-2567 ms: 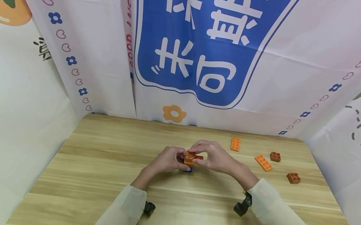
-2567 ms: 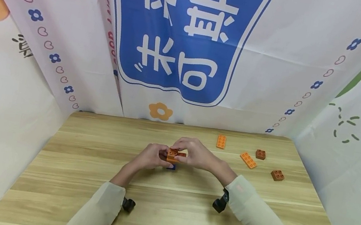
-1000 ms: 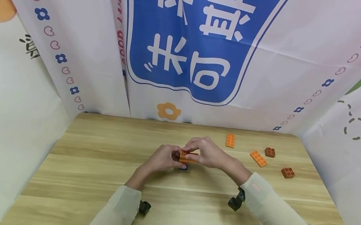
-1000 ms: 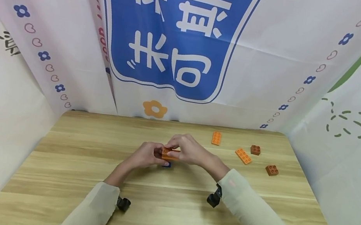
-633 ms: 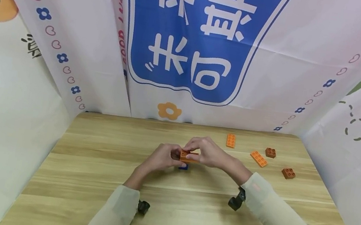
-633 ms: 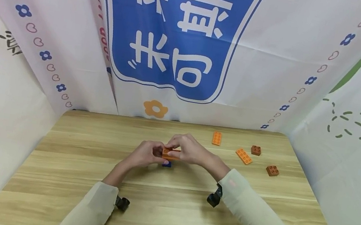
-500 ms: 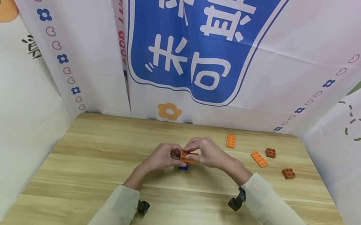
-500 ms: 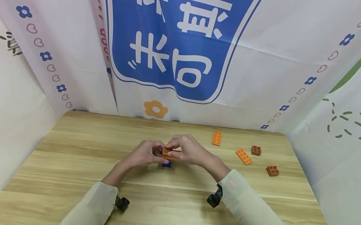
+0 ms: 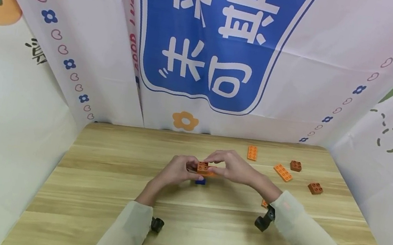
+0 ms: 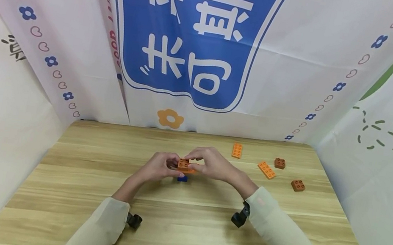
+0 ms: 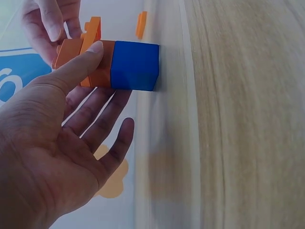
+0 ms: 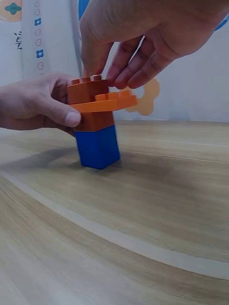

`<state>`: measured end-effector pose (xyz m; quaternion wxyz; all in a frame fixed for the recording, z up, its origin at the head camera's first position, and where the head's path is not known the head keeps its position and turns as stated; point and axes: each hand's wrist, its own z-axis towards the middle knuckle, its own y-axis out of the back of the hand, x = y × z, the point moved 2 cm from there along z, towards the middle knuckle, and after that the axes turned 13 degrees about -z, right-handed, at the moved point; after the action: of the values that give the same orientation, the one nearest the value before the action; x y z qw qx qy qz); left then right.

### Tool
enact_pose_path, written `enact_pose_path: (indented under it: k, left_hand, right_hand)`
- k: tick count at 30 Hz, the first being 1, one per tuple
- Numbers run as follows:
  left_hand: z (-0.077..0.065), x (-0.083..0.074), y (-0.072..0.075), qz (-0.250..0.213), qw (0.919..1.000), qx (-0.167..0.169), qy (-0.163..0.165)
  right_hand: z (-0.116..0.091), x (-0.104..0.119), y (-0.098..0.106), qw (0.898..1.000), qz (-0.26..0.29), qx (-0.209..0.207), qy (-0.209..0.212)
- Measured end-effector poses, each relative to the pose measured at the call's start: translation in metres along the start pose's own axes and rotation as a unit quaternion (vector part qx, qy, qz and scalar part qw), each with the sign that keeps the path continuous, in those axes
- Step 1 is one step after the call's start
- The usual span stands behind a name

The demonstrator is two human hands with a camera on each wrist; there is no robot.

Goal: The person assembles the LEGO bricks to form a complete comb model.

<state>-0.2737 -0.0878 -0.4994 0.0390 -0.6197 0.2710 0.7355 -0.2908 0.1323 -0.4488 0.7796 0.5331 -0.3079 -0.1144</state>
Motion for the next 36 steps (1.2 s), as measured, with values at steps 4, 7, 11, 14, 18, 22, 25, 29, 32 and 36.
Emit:
enact_pose_path:
  k: [4, 7, 11, 14, 18, 22, 25, 29, 32, 36]
  left_hand:
    - [0.001, 0.000, 0.000, 0.011, 0.9999, -0.002, 0.001]
    - [0.001, 0.000, 0.000, 0.013, 0.9999, -0.002, 0.003]
    - [0.000, 0.000, -0.001, 0.009, 0.9999, -0.002, 0.008]
    - [-0.001, 0.000, -0.001, 0.009, 0.9999, -0.003, 0.011]
    - [-0.001, 0.000, -0.001, 0.012, 0.9998, -0.005, 0.014]
    - [0.000, 0.000, -0.001, 0.016, 0.9996, -0.006, 0.021]
    - [0.000, 0.001, -0.001, 0.019, 0.9995, -0.007, 0.026]
    - [0.000, 0.001, -0.001, 0.018, 0.9994, -0.008, 0.028]
    - [0.000, 0.001, -0.001, 0.019, 0.9994, -0.009, 0.028]
    - [0.000, 0.000, -0.001, 0.019, 0.9994, -0.009, 0.029]
  right_hand:
    - [-0.008, -0.007, 0.003, 1.000, -0.001, -0.005, -0.015]
    - [-0.014, -0.011, 0.005, 1.000, 0.004, -0.007, -0.019]
    - [-0.024, -0.015, 0.009, 1.000, 0.009, -0.012, -0.024]
    - [-0.031, -0.019, 0.013, 0.999, 0.003, -0.018, -0.030]
    - [-0.041, -0.023, 0.018, 0.999, -0.012, -0.021, -0.036]
    - [-0.052, -0.027, 0.023, 0.998, -0.027, -0.021, -0.045]
    - [-0.061, -0.030, 0.025, 0.998, -0.039, -0.022, -0.049]
    - [-0.074, -0.034, 0.026, 0.997, -0.042, -0.020, -0.054]
    - [-0.084, -0.037, 0.027, 0.997, -0.044, -0.019, -0.056]
    - [-0.097, -0.038, 0.028, 0.997, -0.055, -0.021, -0.058]
